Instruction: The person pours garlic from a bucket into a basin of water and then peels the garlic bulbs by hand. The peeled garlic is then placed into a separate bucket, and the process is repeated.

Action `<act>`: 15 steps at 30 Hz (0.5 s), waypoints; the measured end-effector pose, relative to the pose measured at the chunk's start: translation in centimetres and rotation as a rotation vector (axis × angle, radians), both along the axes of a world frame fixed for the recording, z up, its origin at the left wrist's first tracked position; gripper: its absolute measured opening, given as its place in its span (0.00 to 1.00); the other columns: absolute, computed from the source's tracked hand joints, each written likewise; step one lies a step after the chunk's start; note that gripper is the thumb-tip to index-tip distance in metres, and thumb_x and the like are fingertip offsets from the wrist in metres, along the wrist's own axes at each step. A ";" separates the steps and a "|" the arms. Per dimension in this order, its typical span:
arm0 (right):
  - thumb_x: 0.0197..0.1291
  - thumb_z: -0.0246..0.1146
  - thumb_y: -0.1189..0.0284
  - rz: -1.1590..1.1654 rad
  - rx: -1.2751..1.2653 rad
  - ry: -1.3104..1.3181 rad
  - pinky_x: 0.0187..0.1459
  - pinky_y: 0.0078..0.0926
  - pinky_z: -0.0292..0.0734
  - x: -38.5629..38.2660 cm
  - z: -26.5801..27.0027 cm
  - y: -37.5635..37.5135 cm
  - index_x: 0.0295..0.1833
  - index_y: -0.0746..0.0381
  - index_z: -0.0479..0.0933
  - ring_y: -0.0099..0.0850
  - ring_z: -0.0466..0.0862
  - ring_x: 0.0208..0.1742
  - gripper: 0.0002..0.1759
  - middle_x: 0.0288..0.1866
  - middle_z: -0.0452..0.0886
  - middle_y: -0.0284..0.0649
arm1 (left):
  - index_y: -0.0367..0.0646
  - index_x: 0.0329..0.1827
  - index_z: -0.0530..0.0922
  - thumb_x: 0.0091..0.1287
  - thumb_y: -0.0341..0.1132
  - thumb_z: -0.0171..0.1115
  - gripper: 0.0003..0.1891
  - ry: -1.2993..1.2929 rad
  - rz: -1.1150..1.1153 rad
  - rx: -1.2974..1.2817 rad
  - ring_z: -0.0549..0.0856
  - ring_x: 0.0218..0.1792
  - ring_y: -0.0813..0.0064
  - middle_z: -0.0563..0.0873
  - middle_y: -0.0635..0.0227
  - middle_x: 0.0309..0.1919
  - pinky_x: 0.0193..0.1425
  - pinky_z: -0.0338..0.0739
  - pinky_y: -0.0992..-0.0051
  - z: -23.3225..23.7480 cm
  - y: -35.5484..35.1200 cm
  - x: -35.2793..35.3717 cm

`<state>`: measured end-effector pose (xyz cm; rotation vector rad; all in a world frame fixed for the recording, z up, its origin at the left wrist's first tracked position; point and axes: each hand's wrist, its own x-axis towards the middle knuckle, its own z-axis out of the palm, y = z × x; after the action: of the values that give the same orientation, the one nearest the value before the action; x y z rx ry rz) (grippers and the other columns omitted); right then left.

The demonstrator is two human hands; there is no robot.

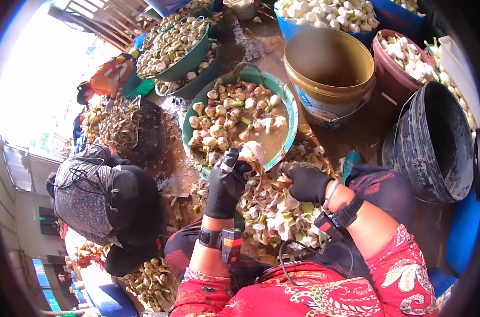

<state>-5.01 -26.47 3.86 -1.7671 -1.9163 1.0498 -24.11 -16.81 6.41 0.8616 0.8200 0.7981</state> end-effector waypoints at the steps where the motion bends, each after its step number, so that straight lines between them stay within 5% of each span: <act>1: 0.49 0.55 0.75 -0.072 0.071 0.142 0.56 0.38 0.72 0.5 0.4 0.1 0.60 0.64 0.70 0.50 0.76 0.56 0.27 0.51 0.76 0.60 | 0.39 0.41 0.77 0.69 0.38 0.54 0.11 0.001 -0.006 -0.002 0.80 0.30 0.79 0.81 0.70 0.29 0.35 0.74 0.81 -0.3 0.1 0.3; 3: 0.50 0.59 0.75 -0.117 -0.016 0.235 0.58 0.35 0.70 0.4 1.4 0.4 0.63 0.64 0.66 0.47 0.75 0.59 0.31 0.54 0.74 0.60 | 0.39 0.42 0.77 0.68 0.38 0.55 0.10 -0.065 0.097 -0.129 0.81 0.32 0.78 0.82 0.69 0.33 0.37 0.76 0.79 -0.9 -0.2 0.9; 5: 0.49 0.65 0.72 -0.275 0.402 0.721 0.54 0.32 0.72 0.0 1.4 0.7 0.62 0.64 0.66 0.38 0.79 0.53 0.32 0.49 0.78 0.54 | 0.37 0.45 0.76 0.67 0.35 0.57 0.11 -0.046 0.026 -0.018 0.83 0.35 0.76 0.82 0.67 0.36 0.41 0.78 0.77 -1.3 -0.9 1.7; 7: 0.47 0.70 0.70 -0.451 0.171 0.876 0.49 0.29 0.74 -0.6 0.6 1.0 0.59 0.64 0.68 0.30 0.80 0.46 0.32 0.44 0.81 0.47 | 0.36 0.49 0.76 0.66 0.32 0.57 0.12 -0.134 -0.098 0.104 0.83 0.36 0.74 0.82 0.66 0.37 0.43 0.79 0.75 -1.5 -1.5 2.5; 8: 0.49 0.65 0.72 -0.565 0.290 0.846 0.41 0.28 0.75 -1.1 -0.1 1.4 0.47 0.63 0.73 0.30 0.82 0.36 0.18 0.35 0.82 0.44 | 0.36 0.49 0.76 0.66 0.32 0.57 0.12 -0.135 -0.105 0.102 0.83 0.36 0.74 0.82 0.66 0.37 0.43 0.79 0.75 -2.1 -1.4 2.7; 11: 0.49 0.60 0.75 -0.501 0.421 0.528 0.36 0.29 0.74 0.0 -0.3 1.1 0.35 0.63 0.74 0.36 0.81 0.30 0.06 0.27 0.79 0.46 | 0.36 0.51 0.74 0.70 0.38 0.52 0.14 0.332 -0.084 0.524 0.82 0.36 0.74 0.83 0.65 0.36 0.42 0.77 0.75 -4.1 -0.5 2.4; 12: 0.46 0.56 0.76 -0.525 0.384 0.567 0.35 0.32 0.73 0.1 0.1 0.8 0.30 0.62 0.74 0.44 0.79 0.29 0.04 0.26 0.77 0.49 | 0.36 0.51 0.75 0.68 0.34 0.54 0.13 0.026 -0.018 0.015 0.83 0.36 0.74 0.84 0.66 0.33 0.42 0.78 0.76 -3.0 -0.1 2.2; 13: 0.46 0.56 0.76 -0.527 0.385 0.568 0.35 0.32 0.73 0.4 0.0 0.5 0.30 0.62 0.74 0.44 0.79 0.29 0.04 0.26 0.77 0.49 | 0.36 0.51 0.75 0.68 0.34 0.54 0.13 0.028 -0.019 0.016 0.83 0.36 0.74 0.84 0.66 0.33 0.42 0.78 0.76 -3.0 0.1 2.1; 15: 0.43 0.56 0.76 -0.318 0.054 0.390 0.37 0.36 0.74 1.2 0.2 0.0 0.31 0.62 0.75 0.47 0.80 0.33 0.06 0.28 0.79 0.49 | 0.35 0.52 0.75 0.73 0.42 0.47 0.18 0.457 -0.082 0.726 0.82 0.35 0.75 0.83 0.63 0.37 0.40 0.79 0.76 -3.4 0.7 1.9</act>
<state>-3.85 -26.44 4.03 -1.6228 -1.3671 1.1125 -22.17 -16.13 3.03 1.7591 0.8889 0.8482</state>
